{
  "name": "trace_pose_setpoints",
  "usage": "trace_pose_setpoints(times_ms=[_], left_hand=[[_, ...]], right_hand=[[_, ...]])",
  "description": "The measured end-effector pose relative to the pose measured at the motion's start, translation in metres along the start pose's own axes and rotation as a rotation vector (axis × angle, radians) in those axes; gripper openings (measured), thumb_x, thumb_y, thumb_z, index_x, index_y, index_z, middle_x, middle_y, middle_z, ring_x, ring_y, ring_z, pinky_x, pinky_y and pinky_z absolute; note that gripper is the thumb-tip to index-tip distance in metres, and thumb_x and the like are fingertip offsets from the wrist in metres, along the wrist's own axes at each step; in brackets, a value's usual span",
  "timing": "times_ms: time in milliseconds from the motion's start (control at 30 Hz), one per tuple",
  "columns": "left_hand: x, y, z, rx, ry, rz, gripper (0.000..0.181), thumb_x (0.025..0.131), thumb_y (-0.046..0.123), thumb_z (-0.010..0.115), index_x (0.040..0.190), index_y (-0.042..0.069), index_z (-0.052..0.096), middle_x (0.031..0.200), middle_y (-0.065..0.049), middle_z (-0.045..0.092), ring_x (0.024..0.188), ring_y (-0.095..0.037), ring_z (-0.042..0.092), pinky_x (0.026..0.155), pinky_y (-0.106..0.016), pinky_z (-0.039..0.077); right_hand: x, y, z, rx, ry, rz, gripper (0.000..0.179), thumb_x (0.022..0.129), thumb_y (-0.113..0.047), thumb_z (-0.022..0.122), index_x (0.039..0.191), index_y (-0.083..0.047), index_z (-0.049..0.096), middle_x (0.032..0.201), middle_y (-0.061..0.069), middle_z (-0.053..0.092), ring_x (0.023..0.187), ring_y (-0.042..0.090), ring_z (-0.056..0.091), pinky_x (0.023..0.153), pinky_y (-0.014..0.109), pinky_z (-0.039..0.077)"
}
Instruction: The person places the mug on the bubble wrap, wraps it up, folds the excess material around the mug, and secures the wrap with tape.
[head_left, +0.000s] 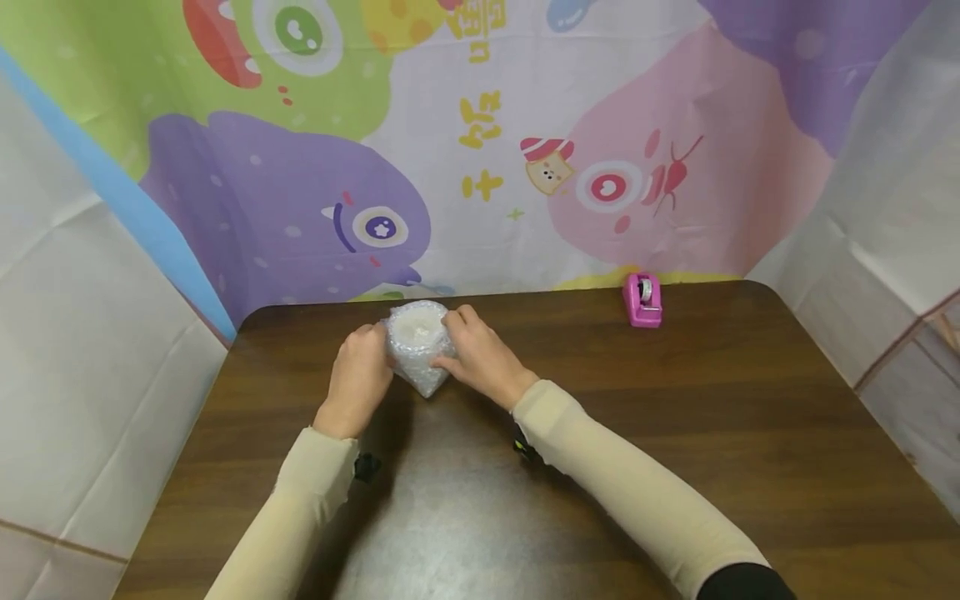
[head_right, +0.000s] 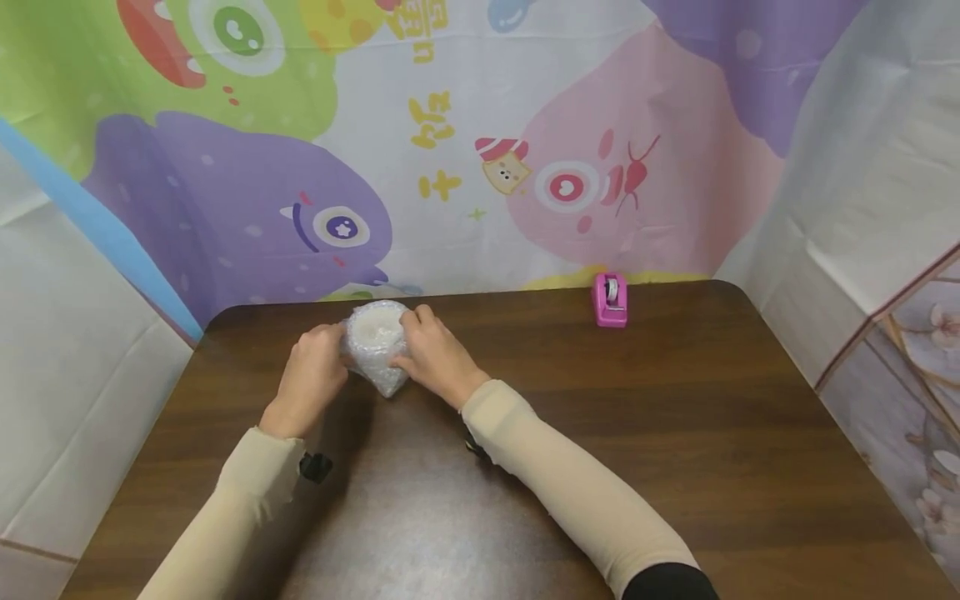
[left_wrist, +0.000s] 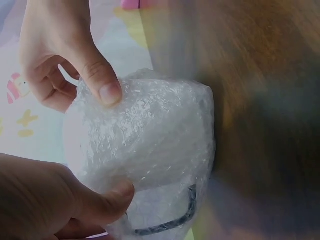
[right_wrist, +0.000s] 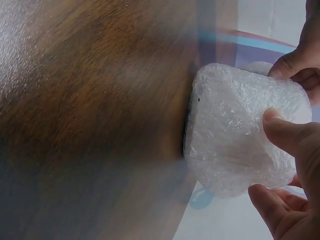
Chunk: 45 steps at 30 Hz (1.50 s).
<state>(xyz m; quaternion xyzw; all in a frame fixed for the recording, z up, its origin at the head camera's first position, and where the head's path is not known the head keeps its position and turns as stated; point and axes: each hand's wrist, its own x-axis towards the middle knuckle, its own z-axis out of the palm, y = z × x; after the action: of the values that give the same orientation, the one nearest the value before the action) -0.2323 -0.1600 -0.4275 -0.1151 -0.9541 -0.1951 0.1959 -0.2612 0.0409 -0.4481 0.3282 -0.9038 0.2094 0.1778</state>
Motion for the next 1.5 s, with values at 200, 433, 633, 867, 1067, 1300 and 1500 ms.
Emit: trace_pose_setpoints(times_ms=[200,433,633,867,1067,1300,1500], left_hand=[[0.003,-0.002,0.000,0.015,-0.003,-0.014,0.017,0.074,-0.020,0.061,0.088,-0.010,0.064,0.082,-0.026,0.065,0.081,-0.052,0.068,0.070,-0.061,0.056],[0.006,-0.007,0.000,0.005,0.004,-0.014,0.019,0.073,-0.021,0.060,0.088,-0.010,0.065,0.083,-0.027,0.066,0.082,-0.052,0.068,0.070,-0.061,0.056],[0.007,-0.012,-0.001,-0.033,-0.012,-0.028,0.023,0.074,-0.022,0.056,0.089,-0.008,0.065,0.084,-0.026,0.067,0.083,-0.051,0.069,0.069,-0.061,0.055],[0.009,-0.017,0.000,-0.059,-0.034,-0.043,0.027,0.076,-0.022,0.057,0.097,-0.008,0.068,0.091,-0.027,0.070,0.088,-0.050,0.070,0.072,-0.060,0.055],[0.011,-0.021,-0.001,-0.082,-0.071,-0.085,0.027,0.080,-0.015,0.070,0.106,-0.009,0.069,0.101,-0.029,0.072,0.097,-0.049,0.070,0.081,-0.060,0.056],[0.012,-0.024,-0.002,-0.088,-0.081,-0.111,0.032,0.081,-0.013,0.073,0.112,-0.009,0.069,0.108,-0.030,0.072,0.098,-0.050,0.070,0.083,-0.061,0.057],[0.015,-0.026,-0.002,-0.103,-0.081,-0.115,0.034,0.080,-0.012,0.075,0.114,-0.009,0.069,0.110,-0.030,0.072,0.101,-0.050,0.070,0.085,-0.060,0.057]], right_hand=[[0.004,-0.001,0.001,0.000,-0.002,0.017,0.059,0.085,-0.030,0.085,0.121,0.008,0.056,0.112,0.020,0.058,0.090,0.025,0.066,0.084,0.028,0.061],[0.009,0.000,0.003,0.003,-0.005,0.025,0.060,0.086,-0.030,0.085,0.122,0.008,0.056,0.112,0.020,0.059,0.091,0.027,0.068,0.084,0.030,0.062],[0.012,0.002,0.004,0.011,-0.005,0.019,0.061,0.085,-0.031,0.085,0.123,0.008,0.057,0.115,0.021,0.060,0.095,0.029,0.069,0.087,0.033,0.062],[0.015,0.004,0.005,-0.009,-0.006,0.007,0.062,0.084,-0.034,0.084,0.122,0.007,0.058,0.117,0.021,0.063,0.104,0.030,0.066,0.095,0.034,0.058],[0.016,0.003,0.006,-0.038,-0.006,0.017,0.063,0.083,-0.037,0.084,0.123,0.006,0.059,0.118,0.021,0.064,0.108,0.032,0.064,0.098,0.035,0.056],[0.016,0.000,0.009,-0.067,-0.002,0.033,0.062,0.083,-0.039,0.083,0.121,0.004,0.058,0.118,0.019,0.063,0.109,0.034,0.060,0.099,0.036,0.055],[0.019,0.000,0.010,-0.086,0.007,0.030,0.064,0.082,-0.040,0.083,0.121,0.004,0.058,0.116,0.019,0.063,0.104,0.032,0.063,0.097,0.036,0.056]])
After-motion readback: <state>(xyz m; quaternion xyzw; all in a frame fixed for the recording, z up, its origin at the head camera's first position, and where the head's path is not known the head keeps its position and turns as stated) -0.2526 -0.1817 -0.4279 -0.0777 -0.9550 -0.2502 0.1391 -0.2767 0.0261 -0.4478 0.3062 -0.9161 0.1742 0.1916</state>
